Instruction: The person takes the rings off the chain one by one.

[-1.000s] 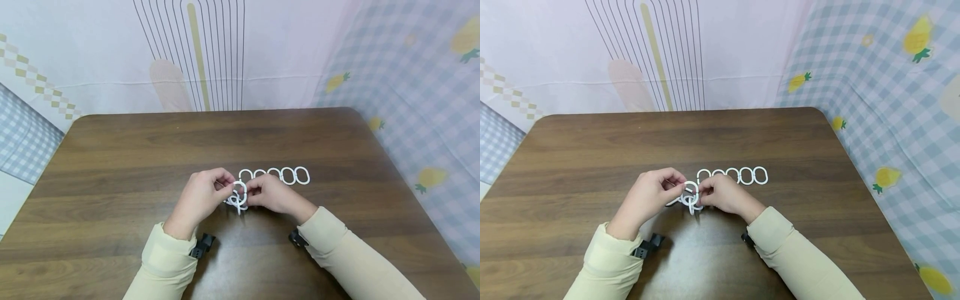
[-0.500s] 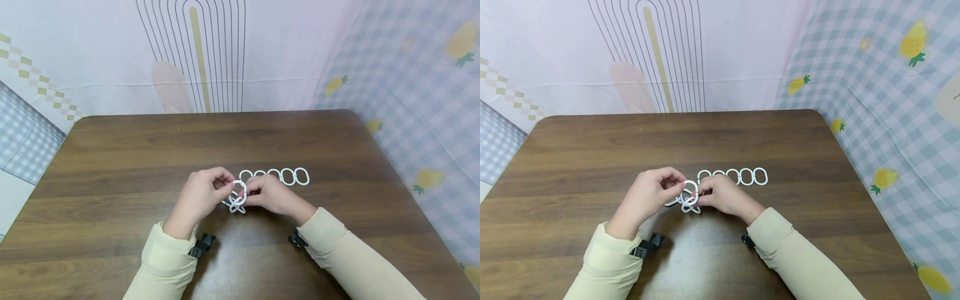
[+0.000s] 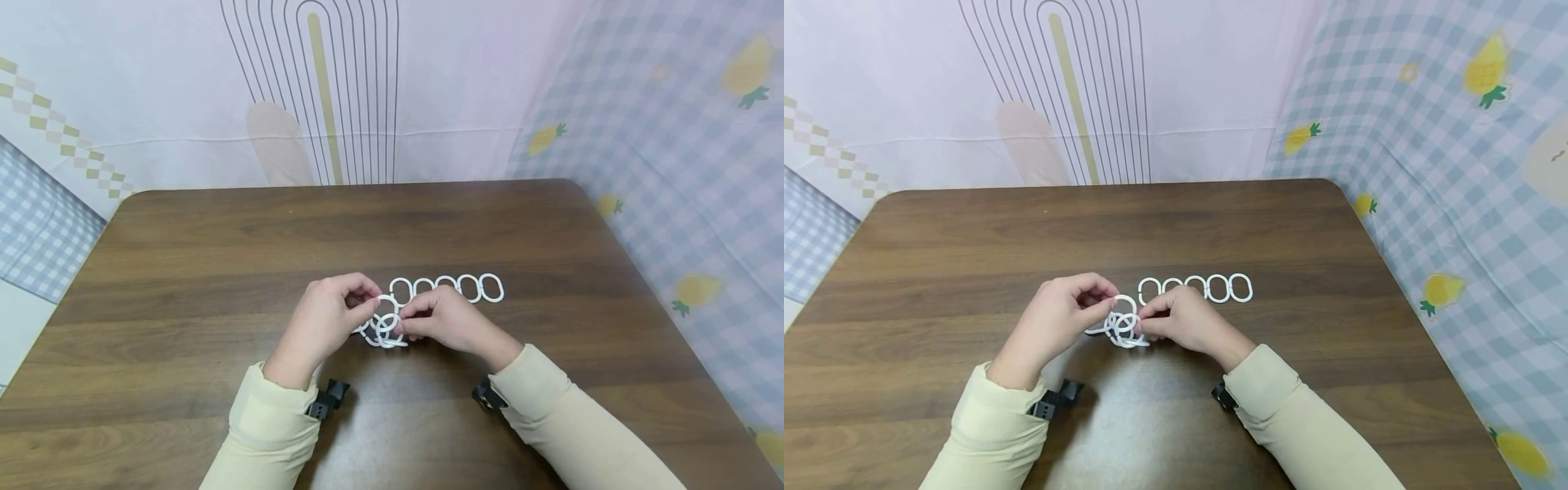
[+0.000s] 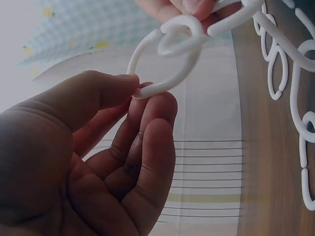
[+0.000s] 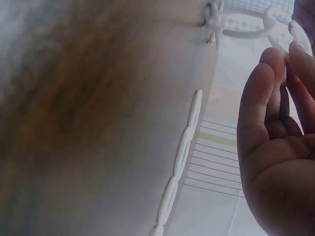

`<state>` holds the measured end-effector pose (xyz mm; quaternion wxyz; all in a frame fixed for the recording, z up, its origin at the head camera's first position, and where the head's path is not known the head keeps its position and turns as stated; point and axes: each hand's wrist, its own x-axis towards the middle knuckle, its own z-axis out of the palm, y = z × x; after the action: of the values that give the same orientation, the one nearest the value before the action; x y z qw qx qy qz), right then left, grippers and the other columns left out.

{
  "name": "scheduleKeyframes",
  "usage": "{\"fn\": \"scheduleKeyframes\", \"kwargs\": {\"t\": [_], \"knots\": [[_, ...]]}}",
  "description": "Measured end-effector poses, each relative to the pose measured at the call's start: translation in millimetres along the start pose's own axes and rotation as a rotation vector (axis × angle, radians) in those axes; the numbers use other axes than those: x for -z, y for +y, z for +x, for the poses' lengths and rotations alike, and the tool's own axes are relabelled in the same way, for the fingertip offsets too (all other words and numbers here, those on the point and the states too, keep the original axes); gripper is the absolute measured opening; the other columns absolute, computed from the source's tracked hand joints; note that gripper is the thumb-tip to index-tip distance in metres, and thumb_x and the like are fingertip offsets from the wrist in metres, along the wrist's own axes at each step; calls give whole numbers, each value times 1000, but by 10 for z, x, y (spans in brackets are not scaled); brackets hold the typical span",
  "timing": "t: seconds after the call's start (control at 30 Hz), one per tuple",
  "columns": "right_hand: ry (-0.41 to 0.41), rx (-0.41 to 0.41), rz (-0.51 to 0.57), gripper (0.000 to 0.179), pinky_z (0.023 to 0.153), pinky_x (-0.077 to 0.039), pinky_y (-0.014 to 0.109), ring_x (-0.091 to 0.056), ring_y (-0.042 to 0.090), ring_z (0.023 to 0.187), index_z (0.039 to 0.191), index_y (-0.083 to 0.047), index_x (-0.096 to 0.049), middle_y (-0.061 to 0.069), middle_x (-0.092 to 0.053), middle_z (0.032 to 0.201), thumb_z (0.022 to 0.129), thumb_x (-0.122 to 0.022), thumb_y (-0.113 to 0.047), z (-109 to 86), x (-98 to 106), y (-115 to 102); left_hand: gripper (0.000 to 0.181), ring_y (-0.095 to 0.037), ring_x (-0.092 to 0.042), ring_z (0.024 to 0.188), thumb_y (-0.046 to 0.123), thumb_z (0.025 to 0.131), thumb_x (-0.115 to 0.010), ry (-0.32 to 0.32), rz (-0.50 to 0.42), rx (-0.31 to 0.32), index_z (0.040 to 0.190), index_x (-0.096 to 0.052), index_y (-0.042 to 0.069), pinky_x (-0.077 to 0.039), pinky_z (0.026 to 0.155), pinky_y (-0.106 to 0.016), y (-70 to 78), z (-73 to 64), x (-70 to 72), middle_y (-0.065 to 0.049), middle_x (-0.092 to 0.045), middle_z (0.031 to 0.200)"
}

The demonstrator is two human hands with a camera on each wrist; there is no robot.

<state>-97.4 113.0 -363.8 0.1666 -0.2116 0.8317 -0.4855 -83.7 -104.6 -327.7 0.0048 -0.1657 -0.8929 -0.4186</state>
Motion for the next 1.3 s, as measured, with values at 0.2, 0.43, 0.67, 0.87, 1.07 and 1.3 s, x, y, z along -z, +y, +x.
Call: {"fn": "scheduleKeyframes", "kwargs": {"t": [0.2, 0.43, 0.67, 0.87, 1.07, 1.3], "knots": [[28, -66, 48, 11, 61, -59, 36, -65, 14, 62, 91, -3, -79, 12, -72, 75, 90, -76, -14, -37, 16, 14, 4, -8, -64, 73, 9, 87, -77, -9, 4, -22, 89, -75, 11, -54, 70, -30, -3, -7, 5, 7, -70, 80], [27, -129, 91, 15, 58, -58, 31, -63, 14, 59, 94, 2, -77, 8, -68, 69, 93, -72, -12, -55, 22, 34, 5, -9, -63, 73, 9, 86, -78, -27, 26, -47, 89, -76, 13, -54, 70, -30, -12, -10, 7, 7, -69, 82], [20, -165, 144, 18, 57, -58, 31, -64, 14, 58, 96, 6, -74, 3, -66, 66, 96, -67, -10, -50, 12, 49, 4, -10, -59, 73, 12, 89, -78, -45, 36, -73, 91, -77, 15, -51, 68, -30, -24, -16, 8, 8, -68, 86], [17, -176, 203, 21, 56, -57, 30, -63, 13, 57, 95, 9, -72, 3, -66, 65, 96, -67, -11, -36, -4, 75, 5, -10, -59, 75, 11, 89, -77, -45, 48, -98, 91, -77, 15, -50, 69, -30, -39, -13, -7, 8, -68, 88], [11, -201, 329, 23, 54, -55, 25, -62, 12, 56, 98, 16, -67, 6, -65, 65, 97, -62, -6, -37, -13, 123, 5, -11, -59, 76, 12, 88, -78, -50, 49, -106, 90, -76, 16, -51, 71, -30, -28, -12, -4, 8, -68, 89], [7, -220, 418, 25, 55, -54, 24, -61, 11, 57, 103, 20, -63, 5, -63, 68, 99, -58, -4, -41, -9, 145, 6, -10, -59, 77, 12, 88, -79, -56, 43, -116, 89, -76, 16, -51, 72, -32, -32, -10, -8, 8, -67, 88]]}}
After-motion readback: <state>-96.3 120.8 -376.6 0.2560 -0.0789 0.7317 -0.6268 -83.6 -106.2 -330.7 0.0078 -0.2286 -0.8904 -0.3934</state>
